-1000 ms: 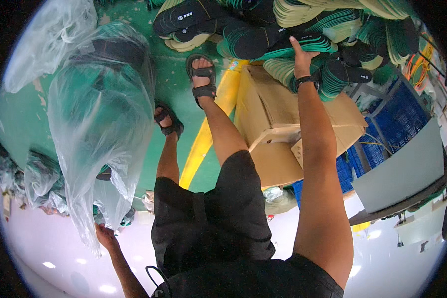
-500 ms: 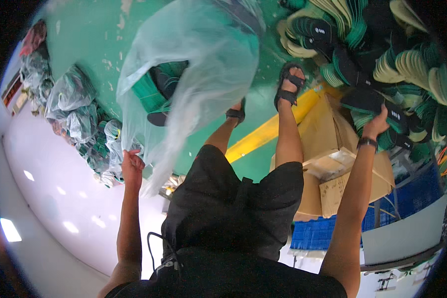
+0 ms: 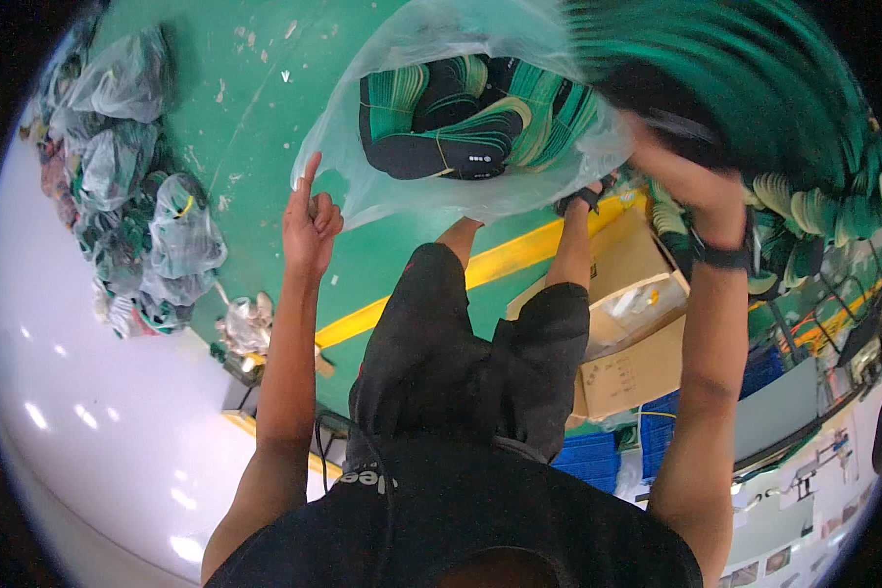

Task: The person picks up green and black slippers from a pile, places them into a plastic bag, and ties the bag closed with a white plastic strip that they cut using shears.

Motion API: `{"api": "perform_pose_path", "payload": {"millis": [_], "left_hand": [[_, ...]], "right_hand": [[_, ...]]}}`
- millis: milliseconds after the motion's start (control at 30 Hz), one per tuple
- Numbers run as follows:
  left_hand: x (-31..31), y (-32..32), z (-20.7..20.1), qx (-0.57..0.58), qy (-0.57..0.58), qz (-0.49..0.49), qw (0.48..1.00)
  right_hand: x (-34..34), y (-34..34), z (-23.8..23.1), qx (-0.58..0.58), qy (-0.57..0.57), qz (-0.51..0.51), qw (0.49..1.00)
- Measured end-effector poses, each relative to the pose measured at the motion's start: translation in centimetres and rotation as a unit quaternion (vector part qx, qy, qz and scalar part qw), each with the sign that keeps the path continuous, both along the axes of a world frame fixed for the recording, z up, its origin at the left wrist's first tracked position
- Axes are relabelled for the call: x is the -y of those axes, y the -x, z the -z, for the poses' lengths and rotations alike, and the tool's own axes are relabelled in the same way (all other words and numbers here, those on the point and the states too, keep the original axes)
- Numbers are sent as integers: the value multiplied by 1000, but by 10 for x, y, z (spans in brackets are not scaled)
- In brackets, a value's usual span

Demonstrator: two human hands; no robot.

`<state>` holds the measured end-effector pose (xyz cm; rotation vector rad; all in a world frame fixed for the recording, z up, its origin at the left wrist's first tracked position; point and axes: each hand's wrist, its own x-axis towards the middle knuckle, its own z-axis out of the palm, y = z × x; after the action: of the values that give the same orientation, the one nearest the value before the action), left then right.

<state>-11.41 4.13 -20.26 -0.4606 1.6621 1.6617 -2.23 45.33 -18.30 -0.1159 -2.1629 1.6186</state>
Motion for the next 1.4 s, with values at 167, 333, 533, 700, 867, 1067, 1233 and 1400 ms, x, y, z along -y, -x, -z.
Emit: {"api": "perform_pose_path", "payload": {"millis": [167,333,533,700,867,1067,1233,1400], "left_hand": [[-11,4,4,-33,-61,-97,993],[11,-9,13,-26,-106,-46,993],[21,-18,14,-12,-83,-39,996],[11,-15,15,-14,-47,-13,999],[12,-21,20,-21,-37,-12,999],[3,-21,18,-14,-23,14,1000],[19,-26,19,-27,-38,2,999],[33,-22,14,-14,-36,-43,998]], "right_hand": [[116,96,71,155,-229,-390,878],[186,126,147,318,-170,-500,787],[159,169,217,351,-97,-444,818],[151,162,253,365,-243,-350,828],[200,161,247,286,-376,-337,814],[228,154,266,231,-387,-214,867],[165,222,230,379,-431,-120,810],[72,216,184,272,-455,-3,848]]}}
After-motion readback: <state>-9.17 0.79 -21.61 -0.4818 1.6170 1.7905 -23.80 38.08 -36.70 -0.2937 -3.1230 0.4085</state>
